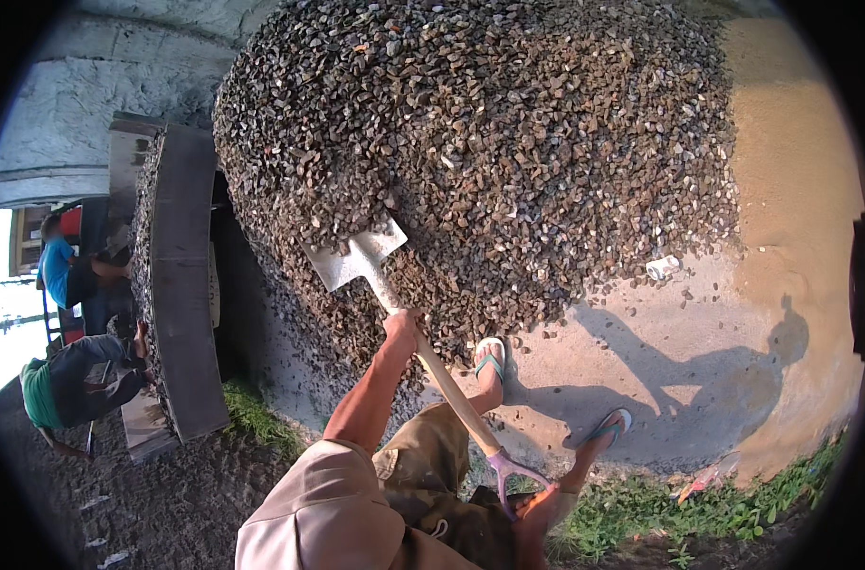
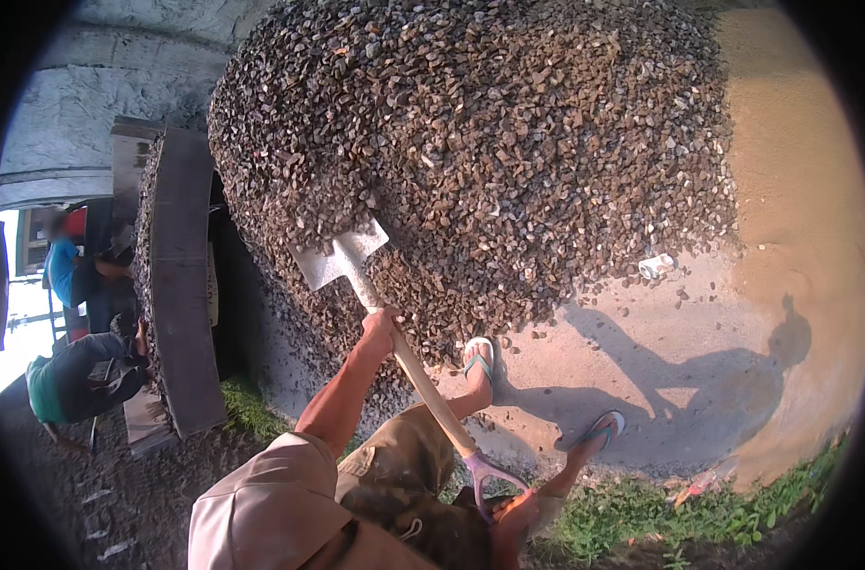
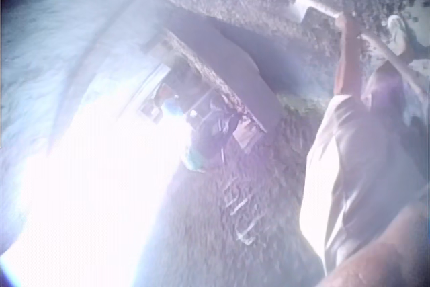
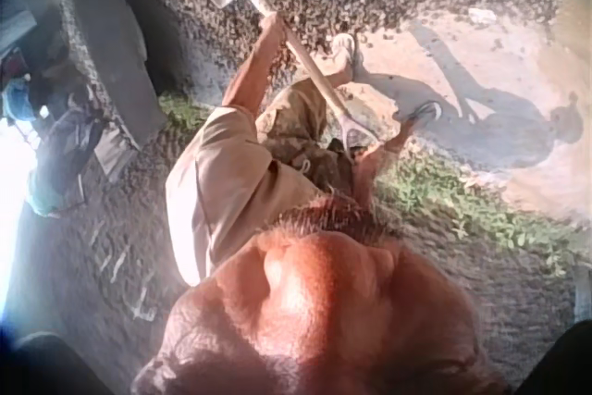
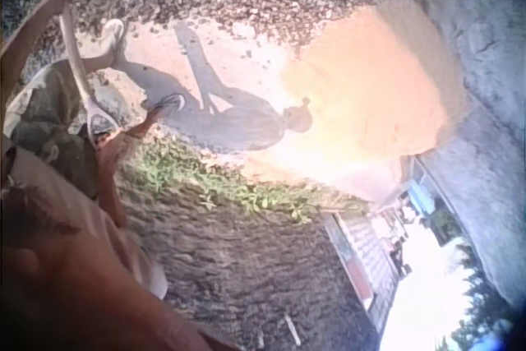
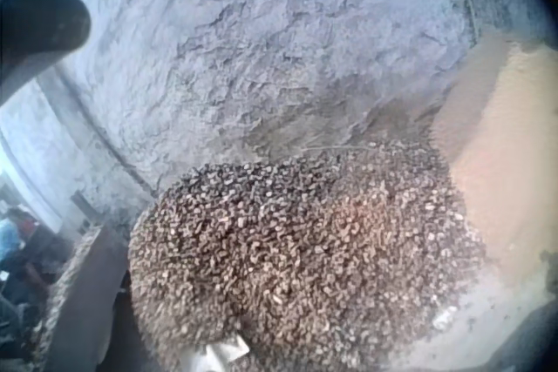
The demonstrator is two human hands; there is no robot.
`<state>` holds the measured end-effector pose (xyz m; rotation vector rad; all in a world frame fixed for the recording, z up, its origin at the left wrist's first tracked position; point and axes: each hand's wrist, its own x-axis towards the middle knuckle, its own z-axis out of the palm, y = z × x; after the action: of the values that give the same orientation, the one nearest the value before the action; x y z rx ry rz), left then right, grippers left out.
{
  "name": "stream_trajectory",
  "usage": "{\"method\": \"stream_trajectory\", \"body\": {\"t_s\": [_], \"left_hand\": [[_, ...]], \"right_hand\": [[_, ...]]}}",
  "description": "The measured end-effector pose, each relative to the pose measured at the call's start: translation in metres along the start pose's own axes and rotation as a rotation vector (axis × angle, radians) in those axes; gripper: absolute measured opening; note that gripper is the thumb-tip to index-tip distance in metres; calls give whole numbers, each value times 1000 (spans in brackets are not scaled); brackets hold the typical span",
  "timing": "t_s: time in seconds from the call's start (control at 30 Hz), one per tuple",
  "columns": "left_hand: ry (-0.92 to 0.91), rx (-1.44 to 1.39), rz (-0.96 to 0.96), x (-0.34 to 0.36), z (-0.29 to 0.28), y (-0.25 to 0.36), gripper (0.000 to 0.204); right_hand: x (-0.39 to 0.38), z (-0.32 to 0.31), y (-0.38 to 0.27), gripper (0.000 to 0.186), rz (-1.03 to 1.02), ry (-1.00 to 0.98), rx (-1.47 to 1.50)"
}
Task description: The person uses a shovel to move gravel from a pile on the ground into a truck bed. Another person in the truck bed also shovels gravel to spread it evenly.
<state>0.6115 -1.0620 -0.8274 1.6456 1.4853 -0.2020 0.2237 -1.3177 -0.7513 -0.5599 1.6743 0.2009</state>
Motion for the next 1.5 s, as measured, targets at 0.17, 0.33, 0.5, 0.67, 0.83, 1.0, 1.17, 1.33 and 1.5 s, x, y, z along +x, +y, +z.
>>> {"method": "stream_trajectory", "body": {"t_s": [0.17, 0.33, 0.5, 0.67, 0.83, 1.0, 1.17, 1.33, 1.5], "left_hand": [[-117, 94, 181, -23, 24, 46, 17], [-199, 292, 700, -130, 79, 157, 30], [-348, 88, 885, -235, 73, 189, 31], [-676, -245, 231, -252, 54, 85, 25], [-689, -245, -394, -250, 73, -150, 18], [-583, -130, -612, -230, 66, -287, 19], [-536, -45, -410, -140, 77, -174, 25], [-418, -28, -327, -56, 60, -111, 17], [-258, 53, -84, -53, 58, -39, 14]], "right_hand": [[-16, 12, -18, 43, 166, -50, 158], [-34, 60, -60, 46, 382, -295, 331], [-20, 26, -95, 48, 258, -601, 274], [-34, -82, -127, 42, -112, -284, 357], [-71, -243, -122, 43, -218, 315, 76], [-76, -257, -110, 43, -296, 489, -161], [-53, -187, -66, 44, -446, 323, -108], [-88, -98, -41, 46, -254, 322, 14], [-64, -60, -6, 48, -106, 187, 194]]}}
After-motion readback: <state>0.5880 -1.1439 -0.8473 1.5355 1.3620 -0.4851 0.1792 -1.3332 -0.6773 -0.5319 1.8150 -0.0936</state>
